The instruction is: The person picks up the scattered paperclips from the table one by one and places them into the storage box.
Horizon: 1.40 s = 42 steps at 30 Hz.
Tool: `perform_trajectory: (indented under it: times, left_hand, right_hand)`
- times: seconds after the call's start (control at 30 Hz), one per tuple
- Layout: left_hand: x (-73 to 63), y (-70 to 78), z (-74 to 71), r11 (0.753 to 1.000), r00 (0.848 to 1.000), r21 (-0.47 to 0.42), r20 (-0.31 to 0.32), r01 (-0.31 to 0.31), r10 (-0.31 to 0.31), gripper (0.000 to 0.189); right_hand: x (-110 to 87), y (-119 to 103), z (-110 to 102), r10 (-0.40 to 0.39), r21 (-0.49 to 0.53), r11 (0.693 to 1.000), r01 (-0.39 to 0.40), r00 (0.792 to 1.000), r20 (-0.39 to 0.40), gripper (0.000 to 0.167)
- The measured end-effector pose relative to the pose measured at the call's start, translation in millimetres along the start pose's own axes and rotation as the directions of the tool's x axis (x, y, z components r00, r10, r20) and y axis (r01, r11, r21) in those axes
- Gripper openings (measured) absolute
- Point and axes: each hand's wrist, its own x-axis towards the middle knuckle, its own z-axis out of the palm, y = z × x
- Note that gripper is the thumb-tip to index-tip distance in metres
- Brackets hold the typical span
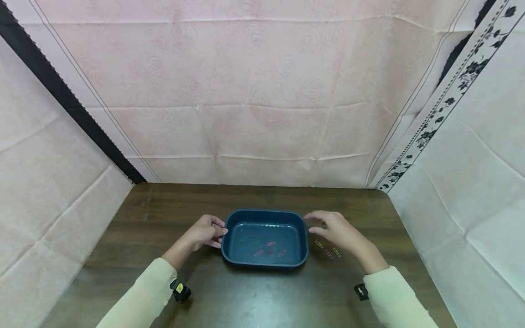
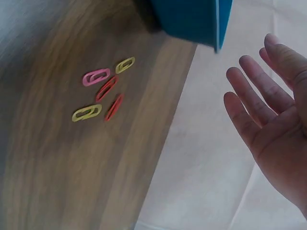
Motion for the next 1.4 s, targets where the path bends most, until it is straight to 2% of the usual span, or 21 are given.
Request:
perform_trajectory:
  times: [0.13, 0.5, 0.8, 1.07, 1.17, 1.4]
  left_hand:
    - [0.1, 1.0, 0.5, 1.0, 1.0, 0.008, 0.001, 0.0, 0.0, 0.025]
    - [1.0, 1.2, 0.1, 1.0, 1.0, 0.002, 0.0, 0.01, -0.01, 0.025]
    - [2.4, 1.2, -0.2, 1.0, 1.0, 0.0, -0.003, 0.01, -0.01, 0.024]
    - [2.6, 0.8, -0.7, 1.0, 1.0, 0.004, 0.002, 0.005, -0.005, 0.022]
    - [2.5, 1.1, -1.1, 1.0, 1.0, 0.002, 0.0, 0.002, -0.002, 0.022]
    - [2.4, 0.4, -0.8, 1.0, 1.0, 0.005, 0.004, 0.003, -0.003, 0.022]
  right_hand:
    - [-7.9, 13.3, -0.4, 0.029, 0.005, 1.0, -0.029, 0.999, -0.023, 0.031]
    - [-22.0, 49.1, 5.0, 0.115, 0.008, 0.993, -0.115, 0.993, -0.024, 0.029]
    - [-25.7, 68.2, 13.2, 0.162, -0.037, 0.986, -0.163, 0.987, -0.013, 0.022]
    - [-26.6, 82.3, 23.4, 0.189, -0.062, 0.98, -0.188, 0.982, 0.012, 0.008]
    - [-26.0, 85.8, 26.8, 0.171, -0.079, 0.982, -0.169, 0.985, 0.018, 0.008]
    - [-24.7, 89.6, 32.2, 0.208, -0.091, 0.974, -0.206, 0.978, 0.015, 0.013]
